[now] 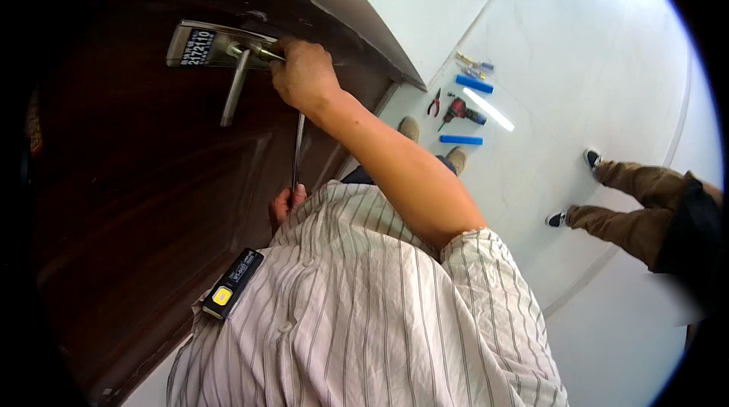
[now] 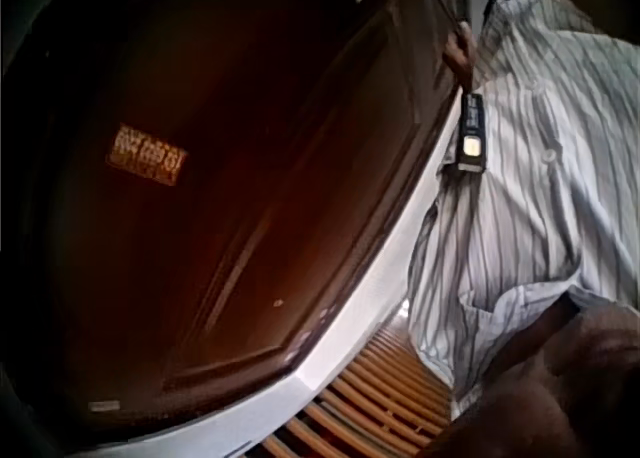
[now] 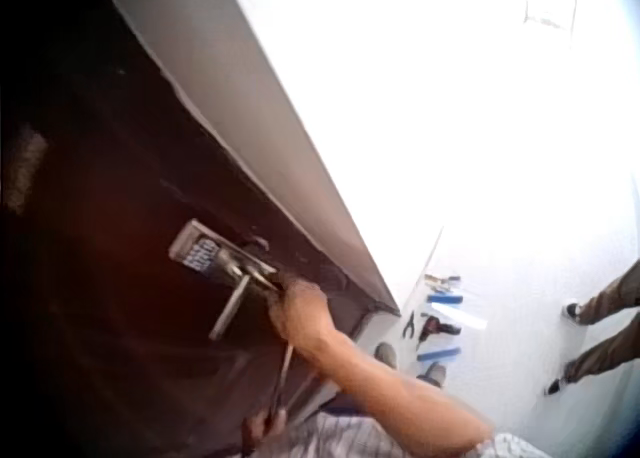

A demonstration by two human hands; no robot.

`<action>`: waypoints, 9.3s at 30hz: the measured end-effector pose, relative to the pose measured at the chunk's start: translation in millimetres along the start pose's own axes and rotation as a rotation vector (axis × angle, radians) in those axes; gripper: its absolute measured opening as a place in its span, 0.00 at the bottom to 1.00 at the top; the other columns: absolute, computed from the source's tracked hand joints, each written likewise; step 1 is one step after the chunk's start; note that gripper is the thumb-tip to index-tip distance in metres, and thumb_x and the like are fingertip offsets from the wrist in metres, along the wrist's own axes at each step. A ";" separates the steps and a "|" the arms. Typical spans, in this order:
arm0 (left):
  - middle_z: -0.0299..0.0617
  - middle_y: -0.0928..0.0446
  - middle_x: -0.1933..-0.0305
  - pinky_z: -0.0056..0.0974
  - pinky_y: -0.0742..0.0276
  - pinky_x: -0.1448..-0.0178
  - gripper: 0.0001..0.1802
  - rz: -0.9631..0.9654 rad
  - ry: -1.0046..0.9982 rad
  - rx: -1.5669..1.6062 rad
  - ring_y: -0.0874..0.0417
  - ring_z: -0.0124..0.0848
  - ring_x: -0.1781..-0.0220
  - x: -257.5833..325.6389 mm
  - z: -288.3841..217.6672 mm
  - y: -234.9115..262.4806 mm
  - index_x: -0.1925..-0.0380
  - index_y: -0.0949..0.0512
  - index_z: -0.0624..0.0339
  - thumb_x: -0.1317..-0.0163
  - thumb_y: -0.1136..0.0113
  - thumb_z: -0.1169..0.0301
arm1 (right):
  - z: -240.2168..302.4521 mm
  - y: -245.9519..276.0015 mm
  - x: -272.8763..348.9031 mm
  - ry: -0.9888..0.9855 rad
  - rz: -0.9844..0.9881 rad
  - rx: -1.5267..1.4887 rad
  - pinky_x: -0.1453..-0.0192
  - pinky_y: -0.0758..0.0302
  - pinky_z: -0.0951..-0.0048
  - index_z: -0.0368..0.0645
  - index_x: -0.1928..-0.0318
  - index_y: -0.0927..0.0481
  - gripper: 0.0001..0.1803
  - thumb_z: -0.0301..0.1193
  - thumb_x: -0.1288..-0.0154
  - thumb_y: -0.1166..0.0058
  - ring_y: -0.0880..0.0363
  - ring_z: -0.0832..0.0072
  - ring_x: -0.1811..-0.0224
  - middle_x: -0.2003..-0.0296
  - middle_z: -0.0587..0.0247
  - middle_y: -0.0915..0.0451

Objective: The person uses pliers and a screwdriver to manipulate the handle and lock mechanism of a door. They remove the handle, adjust internal components, and reassemble the lock while another person stands nearby.

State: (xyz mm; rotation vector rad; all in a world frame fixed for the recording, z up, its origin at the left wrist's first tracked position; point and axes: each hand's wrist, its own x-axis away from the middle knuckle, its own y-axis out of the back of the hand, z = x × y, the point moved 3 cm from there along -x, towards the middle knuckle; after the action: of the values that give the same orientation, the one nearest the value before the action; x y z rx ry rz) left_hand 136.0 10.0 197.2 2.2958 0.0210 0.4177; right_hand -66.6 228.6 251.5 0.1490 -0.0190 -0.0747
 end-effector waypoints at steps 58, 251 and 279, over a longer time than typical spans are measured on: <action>0.28 0.32 0.83 0.29 0.34 0.75 0.18 0.288 -0.116 0.436 0.32 0.17 0.81 2.3 -127.8 37.4 0.72 0.22 0.59 0.29 0.45 0.58 | 27.6 83.2 28.1 -0.350 0.588 -0.433 0.48 0.18 0.69 0.35 0.48 0.21 0.16 0.34 0.30 0.46 0.17 0.69 0.57 0.55 0.56 0.19; 0.56 0.31 0.83 0.50 0.33 0.69 0.23 -0.060 -0.690 0.174 0.27 0.50 0.78 -78.6 -16.3 -42.7 0.74 0.23 0.68 0.28 0.50 0.58 | 49.5 -11.6 90.2 -0.088 0.058 0.471 0.56 0.21 0.54 0.36 0.66 0.15 0.22 0.45 0.48 0.38 0.18 0.45 0.62 0.67 0.37 0.18; 0.37 0.32 0.87 0.42 0.36 0.72 0.28 0.381 -0.513 0.342 0.28 0.33 0.80 -121.6 -85.9 -48.1 0.81 0.28 0.64 0.27 0.52 0.53 | 90.8 24.0 62.9 -0.141 0.067 0.517 0.59 0.21 0.52 0.27 0.69 0.19 0.26 0.46 0.44 0.41 0.18 0.42 0.67 0.72 0.31 0.21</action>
State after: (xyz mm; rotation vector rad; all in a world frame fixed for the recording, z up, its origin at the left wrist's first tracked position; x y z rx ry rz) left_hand 0.4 86.5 182.1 2.6862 -0.6530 -0.0035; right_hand -4.4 234.1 345.8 0.6589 -0.1846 -0.0113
